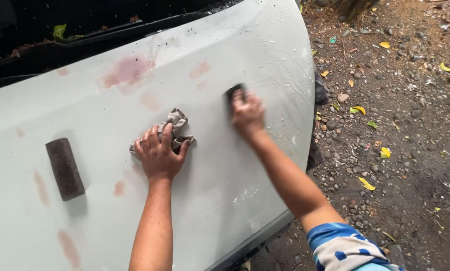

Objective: Sanding and cleaning a white car hood in preparation for automotive repair or painting.

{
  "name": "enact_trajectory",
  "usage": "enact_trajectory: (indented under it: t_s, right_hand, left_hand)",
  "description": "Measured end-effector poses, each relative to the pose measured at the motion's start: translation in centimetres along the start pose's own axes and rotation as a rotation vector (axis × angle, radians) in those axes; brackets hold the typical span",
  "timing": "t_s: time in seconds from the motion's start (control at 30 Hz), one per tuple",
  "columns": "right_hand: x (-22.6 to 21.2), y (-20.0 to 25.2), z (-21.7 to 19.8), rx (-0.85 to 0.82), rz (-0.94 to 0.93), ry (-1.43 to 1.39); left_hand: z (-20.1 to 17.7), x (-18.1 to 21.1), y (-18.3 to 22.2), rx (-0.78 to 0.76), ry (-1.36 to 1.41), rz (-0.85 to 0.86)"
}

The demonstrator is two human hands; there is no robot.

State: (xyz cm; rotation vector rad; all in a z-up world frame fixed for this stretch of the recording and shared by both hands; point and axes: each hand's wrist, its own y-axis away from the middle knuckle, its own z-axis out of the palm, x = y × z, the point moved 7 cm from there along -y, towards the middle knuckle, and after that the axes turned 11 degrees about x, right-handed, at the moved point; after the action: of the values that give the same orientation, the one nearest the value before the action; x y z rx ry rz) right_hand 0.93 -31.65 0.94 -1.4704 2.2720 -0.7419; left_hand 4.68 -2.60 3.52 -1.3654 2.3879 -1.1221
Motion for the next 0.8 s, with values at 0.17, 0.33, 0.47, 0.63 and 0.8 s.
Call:
enact_trajectory:
  t_s: [0.17, 0.33, 0.47, 0.63, 0.8]
  right_hand:
    - [1.2, -1.9, -1.8, -0.078, -0.027, -0.11]
    - [2.8, -1.2, -0.8, -0.048, 0.131, -0.064]
    - [1.2, 2.3, -1.3, 0.024, -0.149, -0.029]
    - [4.5, -4.1, -0.1, -0.151, 0.174, -0.115]
    - [-0.5, 3.0, -1.7, 0.105, -0.152, -0.019]
  left_hand:
    - [0.1, 0.0, -0.4, 0.02, -0.029, 0.025]
    - [0.0, -0.3, -0.2, 0.01, -0.005, 0.001]
    - [0.2, -0.1, -0.5, 0.012, -0.013, 0.005]
    - [-0.1, -0.1, -0.4, 0.015, -0.016, 0.0]
    - [0.0, 0.1, -0.5, 0.0, 0.006, -0.009]
